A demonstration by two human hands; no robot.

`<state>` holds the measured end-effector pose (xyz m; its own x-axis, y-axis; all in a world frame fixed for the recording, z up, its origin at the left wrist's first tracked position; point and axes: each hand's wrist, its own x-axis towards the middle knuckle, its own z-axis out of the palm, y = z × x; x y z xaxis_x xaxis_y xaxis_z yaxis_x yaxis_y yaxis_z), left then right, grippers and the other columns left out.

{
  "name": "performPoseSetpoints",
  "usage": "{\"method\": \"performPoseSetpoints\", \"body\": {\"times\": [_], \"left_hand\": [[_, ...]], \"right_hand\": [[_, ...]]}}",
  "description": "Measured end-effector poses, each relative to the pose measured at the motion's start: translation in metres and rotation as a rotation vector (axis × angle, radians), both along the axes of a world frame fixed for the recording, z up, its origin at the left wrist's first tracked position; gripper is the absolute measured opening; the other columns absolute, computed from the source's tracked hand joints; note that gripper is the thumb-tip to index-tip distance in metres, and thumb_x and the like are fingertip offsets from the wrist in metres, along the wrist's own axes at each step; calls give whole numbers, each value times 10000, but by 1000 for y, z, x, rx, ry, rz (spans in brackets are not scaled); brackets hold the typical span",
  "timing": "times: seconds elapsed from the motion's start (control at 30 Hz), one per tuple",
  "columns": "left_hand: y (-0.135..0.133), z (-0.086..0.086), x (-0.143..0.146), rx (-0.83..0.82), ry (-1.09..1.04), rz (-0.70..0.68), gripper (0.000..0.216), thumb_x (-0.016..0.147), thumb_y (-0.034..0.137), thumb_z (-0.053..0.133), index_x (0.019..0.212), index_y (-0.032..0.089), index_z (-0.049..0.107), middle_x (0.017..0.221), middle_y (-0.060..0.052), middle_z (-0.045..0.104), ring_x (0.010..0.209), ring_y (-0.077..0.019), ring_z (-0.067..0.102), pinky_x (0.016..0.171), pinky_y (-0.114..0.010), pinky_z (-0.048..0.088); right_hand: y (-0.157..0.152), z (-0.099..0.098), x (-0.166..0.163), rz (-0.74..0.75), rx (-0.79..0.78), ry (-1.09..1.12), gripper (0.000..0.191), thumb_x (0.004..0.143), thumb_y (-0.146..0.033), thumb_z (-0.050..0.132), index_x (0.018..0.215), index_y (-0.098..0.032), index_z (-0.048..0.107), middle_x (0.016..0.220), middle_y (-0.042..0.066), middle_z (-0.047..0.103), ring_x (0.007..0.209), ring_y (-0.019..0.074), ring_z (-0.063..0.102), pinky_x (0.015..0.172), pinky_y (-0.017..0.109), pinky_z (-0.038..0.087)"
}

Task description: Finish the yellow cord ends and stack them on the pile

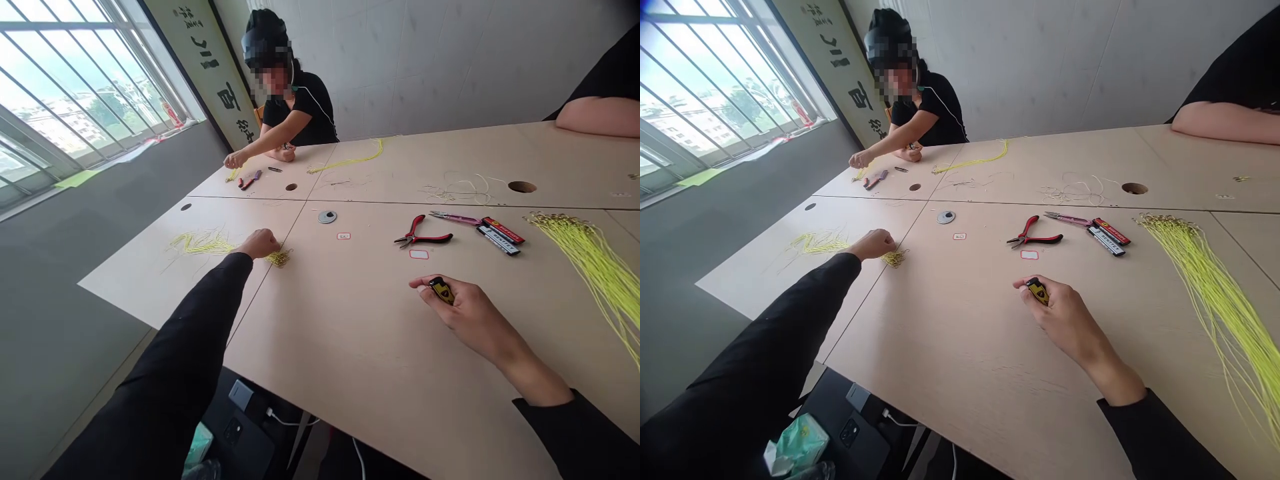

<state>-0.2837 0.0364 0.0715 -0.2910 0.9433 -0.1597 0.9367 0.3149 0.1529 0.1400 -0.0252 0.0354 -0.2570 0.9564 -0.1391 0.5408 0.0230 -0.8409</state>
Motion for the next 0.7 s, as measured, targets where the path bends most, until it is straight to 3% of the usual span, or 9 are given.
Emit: {"method": "performPoseSetpoints", "body": {"times": [0.13, 0.23, 0.43, 0.57, 0.7], "left_hand": [[1, 0, -3, 2, 18, -27, 255, 674, 181, 646, 503, 216, 461, 545, 2, 452, 608, -158, 515, 577, -269, 363], [3, 3, -8, 17, 36, -44, 180, 711, 222, 609, 556, 210, 520, 596, -11, 530, 638, -157, 535, 596, -261, 384], [14, 13, -11, -43, 48, -108, 124, 688, 318, 639, 614, 219, 639, 743, -31, 689, 743, -182, 605, 659, -252, 447], [18, 11, -7, -101, 60, -139, 126, 654, 250, 649, 539, 217, 611, 660, -21, 652, 689, -180, 595, 641, -265, 441], [19, 9, -2, -115, 78, -145, 210, 654, 213, 638, 484, 218, 515, 549, -4, 545, 633, -180, 568, 618, -286, 424]], "right_hand": [[11, -11, 9, -73, 61, 59, 456, 867, -553, 558, 1050, -173, 728, 527, -65, 265, 469, 120, 241, 442, 258, 235], [14, -15, 14, -149, 109, 153, 448, 873, -536, 565, 1047, -155, 726, 568, -37, 376, 497, 125, 332, 458, 258, 296], [11, -18, 15, -177, 155, 156, 404, 885, -496, 559, 1023, -157, 731, 572, -28, 414, 486, 115, 297, 447, 254, 267], [11, -19, 14, -157, 146, 144, 369, 890, -476, 551, 1024, -180, 726, 582, -32, 429, 491, 112, 295, 457, 248, 268], [10, -17, 14, -165, 108, 166, 363, 888, -481, 544, 1010, -191, 724, 537, -56, 330, 487, 116, 271, 457, 251, 249]]}}
